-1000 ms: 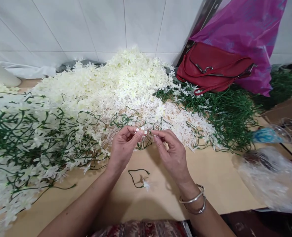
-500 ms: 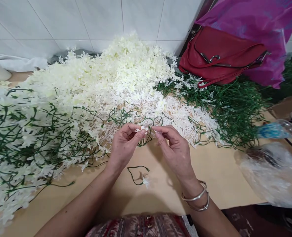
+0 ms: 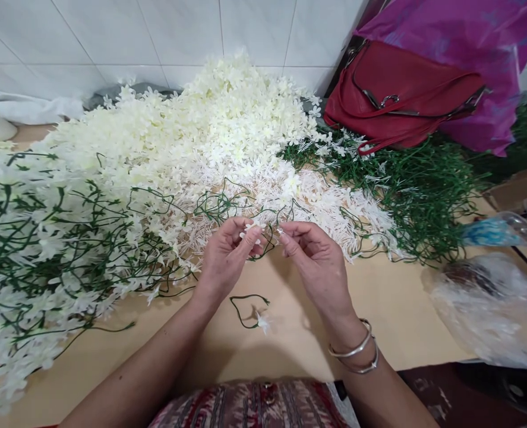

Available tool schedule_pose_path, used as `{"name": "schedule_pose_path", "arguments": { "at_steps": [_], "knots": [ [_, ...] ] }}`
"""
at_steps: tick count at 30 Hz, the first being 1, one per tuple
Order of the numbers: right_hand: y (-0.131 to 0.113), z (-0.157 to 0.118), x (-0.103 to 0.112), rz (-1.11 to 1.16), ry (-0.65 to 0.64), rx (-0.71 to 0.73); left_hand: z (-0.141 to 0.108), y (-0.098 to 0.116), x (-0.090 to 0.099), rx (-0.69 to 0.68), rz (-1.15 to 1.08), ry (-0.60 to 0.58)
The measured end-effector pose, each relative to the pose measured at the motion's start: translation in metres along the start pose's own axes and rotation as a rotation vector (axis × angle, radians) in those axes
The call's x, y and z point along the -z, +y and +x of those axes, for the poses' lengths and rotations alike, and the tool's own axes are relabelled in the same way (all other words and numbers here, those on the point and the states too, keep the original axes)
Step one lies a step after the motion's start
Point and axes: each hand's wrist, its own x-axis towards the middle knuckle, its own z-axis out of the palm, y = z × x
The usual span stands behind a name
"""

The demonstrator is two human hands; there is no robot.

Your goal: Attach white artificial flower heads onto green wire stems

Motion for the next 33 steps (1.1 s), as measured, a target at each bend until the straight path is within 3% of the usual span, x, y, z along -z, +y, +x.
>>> {"name": "schedule_pose_path", "arguments": {
  "at_steps": [5,12,16,22,28,33],
  "knots": [
    [-0.005,-0.002,-0.004,0.037,-0.038,-0.001,-0.004,-0.004,0.0,-0.054,0.08,-0.053],
    [-0.001,-0.003,-0.005,-0.019,0.003,-0.008,-0.007,-0.005,0.004,-0.138,0.301,-0.168],
    [0.002,-0.002,-0.006,-0.025,0.041,-0.001,-0.007,-0.009,0.006,-0.118,0.302,-0.23],
    [0.003,-0.001,-0.009,0.02,0.032,-0.021,-0.006,-0.014,0.004,-0.078,0.207,-0.203],
    [0.002,-0.001,-0.007,-0.118,-0.027,0.055,-0.004,-0.004,0.001,-0.011,0.122,-0.198],
    [0.004,-0.003,-0.012,-0.105,0.049,0.085,-0.007,-0.005,-0.003,-0.022,0.125,-0.102]
  ]
}}
